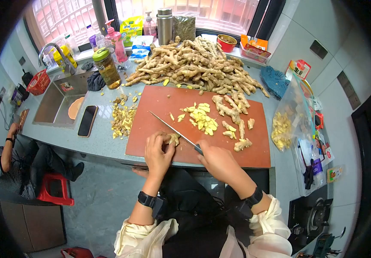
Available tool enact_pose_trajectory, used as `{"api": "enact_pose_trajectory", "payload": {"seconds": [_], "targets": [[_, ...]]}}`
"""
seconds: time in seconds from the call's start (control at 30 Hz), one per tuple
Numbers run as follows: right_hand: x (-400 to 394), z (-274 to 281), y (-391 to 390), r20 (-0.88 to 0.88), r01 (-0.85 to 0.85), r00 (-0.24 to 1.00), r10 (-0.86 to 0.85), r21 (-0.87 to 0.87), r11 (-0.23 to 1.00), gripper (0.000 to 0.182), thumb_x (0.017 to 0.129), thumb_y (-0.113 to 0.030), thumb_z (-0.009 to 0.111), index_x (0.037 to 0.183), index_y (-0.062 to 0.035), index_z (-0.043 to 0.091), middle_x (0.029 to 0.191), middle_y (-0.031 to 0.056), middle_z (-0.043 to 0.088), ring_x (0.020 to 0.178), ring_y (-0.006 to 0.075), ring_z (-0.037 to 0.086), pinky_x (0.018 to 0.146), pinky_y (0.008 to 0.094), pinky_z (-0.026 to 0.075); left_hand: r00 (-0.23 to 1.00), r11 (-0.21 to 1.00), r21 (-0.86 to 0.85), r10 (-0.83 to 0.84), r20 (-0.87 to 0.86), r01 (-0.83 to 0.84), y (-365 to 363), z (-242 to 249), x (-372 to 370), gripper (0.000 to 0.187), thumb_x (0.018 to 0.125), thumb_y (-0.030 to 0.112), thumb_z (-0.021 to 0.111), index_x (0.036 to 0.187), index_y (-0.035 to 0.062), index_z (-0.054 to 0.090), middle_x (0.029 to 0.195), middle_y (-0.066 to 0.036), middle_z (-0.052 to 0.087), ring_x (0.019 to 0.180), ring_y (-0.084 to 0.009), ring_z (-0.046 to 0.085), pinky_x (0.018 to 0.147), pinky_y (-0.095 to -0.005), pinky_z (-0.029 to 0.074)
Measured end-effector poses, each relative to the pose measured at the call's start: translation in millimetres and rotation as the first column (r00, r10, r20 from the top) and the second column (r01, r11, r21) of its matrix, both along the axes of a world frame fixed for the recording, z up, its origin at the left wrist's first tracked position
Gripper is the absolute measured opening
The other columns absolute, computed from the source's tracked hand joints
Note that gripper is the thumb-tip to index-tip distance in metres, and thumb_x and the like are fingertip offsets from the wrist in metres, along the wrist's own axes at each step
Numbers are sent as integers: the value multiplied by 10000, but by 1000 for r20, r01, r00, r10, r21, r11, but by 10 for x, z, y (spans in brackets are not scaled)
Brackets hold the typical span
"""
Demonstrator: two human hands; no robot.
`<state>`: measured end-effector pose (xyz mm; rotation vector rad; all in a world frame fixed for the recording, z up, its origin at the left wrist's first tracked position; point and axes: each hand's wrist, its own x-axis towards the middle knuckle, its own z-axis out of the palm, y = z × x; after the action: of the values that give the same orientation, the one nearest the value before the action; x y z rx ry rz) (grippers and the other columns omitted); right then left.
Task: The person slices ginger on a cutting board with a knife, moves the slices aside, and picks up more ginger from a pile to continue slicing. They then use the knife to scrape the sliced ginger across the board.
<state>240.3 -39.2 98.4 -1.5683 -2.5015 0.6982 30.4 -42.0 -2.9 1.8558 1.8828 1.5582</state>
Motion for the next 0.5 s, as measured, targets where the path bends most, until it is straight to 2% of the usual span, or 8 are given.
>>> {"api": "enact_pose_trajectory", "payload": {"seconds": [0.1, 0.17, 0.2, 0.27, 0.5], "targets": [[-41, 3, 28, 7, -2, 1000, 2, 18, 1000, 290, 1002, -208, 636, 1238, -76, 532, 993, 218, 702, 959, 450, 679, 795, 503, 525, 1000, 1000, -9, -1, 5, 1, -6, 4, -7, 225, 789, 119, 806, 972, 89, 679, 1124, -60, 676, 1030, -305, 628, 887, -426, 504], [35, -36, 40, -115, -26, 993, 29, 24, 999, 309, 995, -204, 634, 1250, -66, 528, 941, 231, 702, 934, 457, 681, 781, 539, 521, 1000, 1000, -2, 2, -9, -2, -8, -10, -16, 224, 792, 122, 808, 971, 89, 678, 1120, -58, 675, 1026, -302, 627, 882, -424, 504], [76, -33, 29, -116, -30, 993, 33, 29, 999, 309, 995, -204, 634, 1250, -66, 528, 941, 231, 702, 934, 457, 681, 781, 539, 521, 1000, 1000, 3, 6, -18, -6, 0, -10, -22, 223, 795, 124, 810, 970, 89, 677, 1116, -57, 675, 1023, -300, 627, 877, -422, 505], [162, -20, -16, -244, 6, 970, -9, -13, 1000, 318, 998, -206, 631, 1278, -82, 543, 972, 228, 702, 966, 447, 679, 798, 519, 513, 1000, 1000, 8, 12, -22, -12, 3, -4, -17, 221, 797, 124, 810, 970, 88, 678, 1112, -54, 674, 1018, -297, 627, 873, -421, 503], [230, 164, -72, -251, 16, 968, -29, -55, 998, 347, 991, -192, 642, 1309, -102, 536, 1003, 227, 704, 999, 449, 673, 815, 507, 511, 1000, 1000, 12, 19, -8, -18, -5, 13, 11, 217, 795, 123, 808, 964, 90, 676, 1092, -44, 673, 991, -288, 624, 863, -421, 501]]}}
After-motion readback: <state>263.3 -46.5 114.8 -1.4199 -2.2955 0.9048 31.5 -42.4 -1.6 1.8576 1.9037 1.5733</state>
